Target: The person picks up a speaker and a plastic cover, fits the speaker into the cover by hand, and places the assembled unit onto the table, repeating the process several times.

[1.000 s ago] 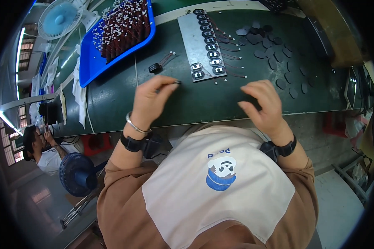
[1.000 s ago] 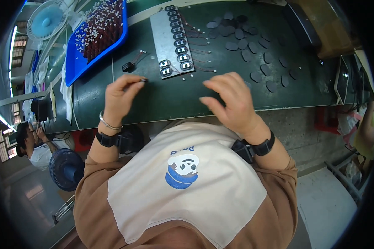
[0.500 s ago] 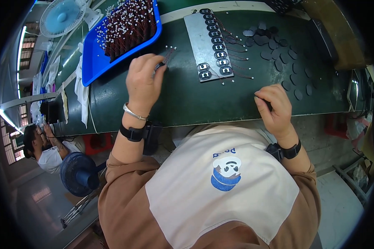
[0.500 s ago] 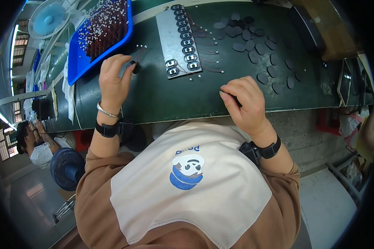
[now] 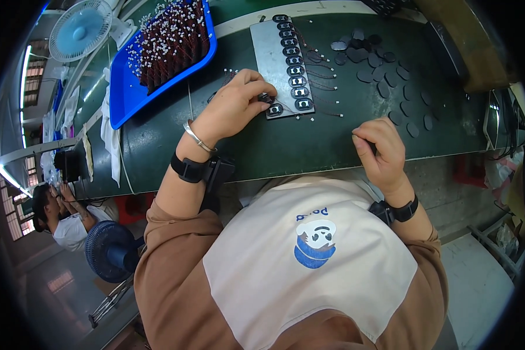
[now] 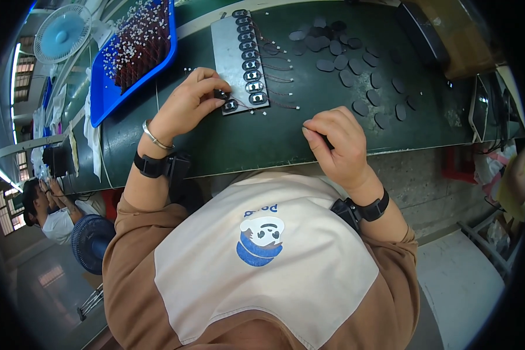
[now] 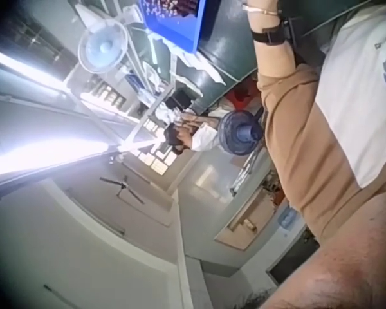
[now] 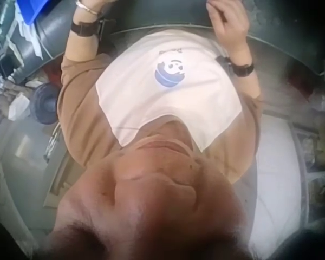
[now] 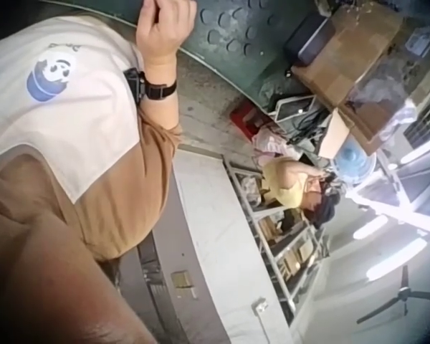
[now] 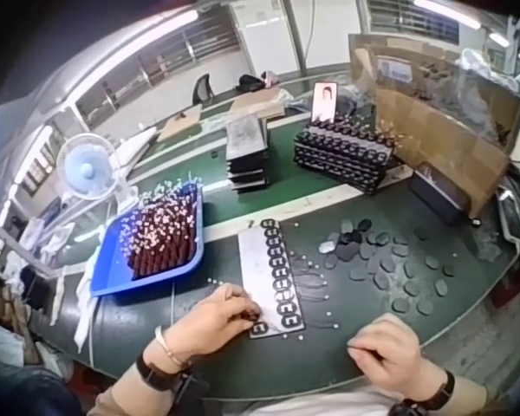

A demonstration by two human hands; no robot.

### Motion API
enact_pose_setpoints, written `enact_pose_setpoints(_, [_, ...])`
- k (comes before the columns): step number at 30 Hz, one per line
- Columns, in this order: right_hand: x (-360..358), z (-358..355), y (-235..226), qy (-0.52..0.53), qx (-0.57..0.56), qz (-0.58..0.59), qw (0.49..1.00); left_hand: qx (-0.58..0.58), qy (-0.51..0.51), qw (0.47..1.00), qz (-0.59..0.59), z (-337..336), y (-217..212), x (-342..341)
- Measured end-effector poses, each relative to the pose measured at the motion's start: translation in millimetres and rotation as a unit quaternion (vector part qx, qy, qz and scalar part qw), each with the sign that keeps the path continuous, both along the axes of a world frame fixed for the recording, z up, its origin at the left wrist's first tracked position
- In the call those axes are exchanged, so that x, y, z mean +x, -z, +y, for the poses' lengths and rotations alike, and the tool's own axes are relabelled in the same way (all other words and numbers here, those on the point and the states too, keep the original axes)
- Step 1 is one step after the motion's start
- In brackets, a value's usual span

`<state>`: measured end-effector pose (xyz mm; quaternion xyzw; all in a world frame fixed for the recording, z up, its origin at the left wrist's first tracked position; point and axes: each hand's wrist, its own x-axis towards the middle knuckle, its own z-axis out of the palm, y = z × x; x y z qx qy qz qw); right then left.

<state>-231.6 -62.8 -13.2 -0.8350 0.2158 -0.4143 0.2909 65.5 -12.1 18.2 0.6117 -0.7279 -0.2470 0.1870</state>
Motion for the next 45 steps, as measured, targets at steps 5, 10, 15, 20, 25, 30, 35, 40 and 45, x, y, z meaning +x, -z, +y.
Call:
enact_pose_setpoints(5, [-1, 1, 0, 0.0, 0.004, 0.002, 1.0, 0.069, -0.135, 0.986, 0.066, 9, -1, -16])
enact_pose_setpoints(10, [2, 1, -8, -0.014, -0.011, -0.017, 1.0, -0.005, -0.163, 0.929, 0.332, 22, 8, -36])
enact_pose_setpoints(15, [23, 8, -29, -0.033, -0.02, -0.037, 0.999, 0.183, -0.12, 0.837, 0.502, 20, -10, -72])
enact_pose_setpoints(20, [21, 20, -19, -0.017, 0.088, 0.034, 0.995, 0.225, -0.111, 0.815, 0.522, 19, -3, -83])
enact_pose_setpoints(25, [11, 17, -15, -0.02, 0.044, 0.055, 0.997, 0.255, -0.109, 0.812, 0.513, 19, 0, -85])
enact_pose_setpoints(30, [11, 12, -16, -0.048, -0.029, 0.044, 0.997, 0.288, -0.085, 0.797, 0.524, 20, 3, -85])
enact_pose_setpoints(35, [10, 14, -14, -0.053, -0.016, 0.027, 0.998, 0.286, -0.08, 0.771, 0.563, 22, 7, -87])
enact_pose_setpoints(40, [10, 14, -12, -0.048, -0.047, -0.006, 0.998, 0.301, -0.084, 0.701, 0.641, 23, 11, -89])
enact_pose_setpoints(45, [7, 13, -14, -0.05, -0.143, 0.009, 0.988, 0.338, -0.096, 0.652, 0.671, 22, 14, -90])
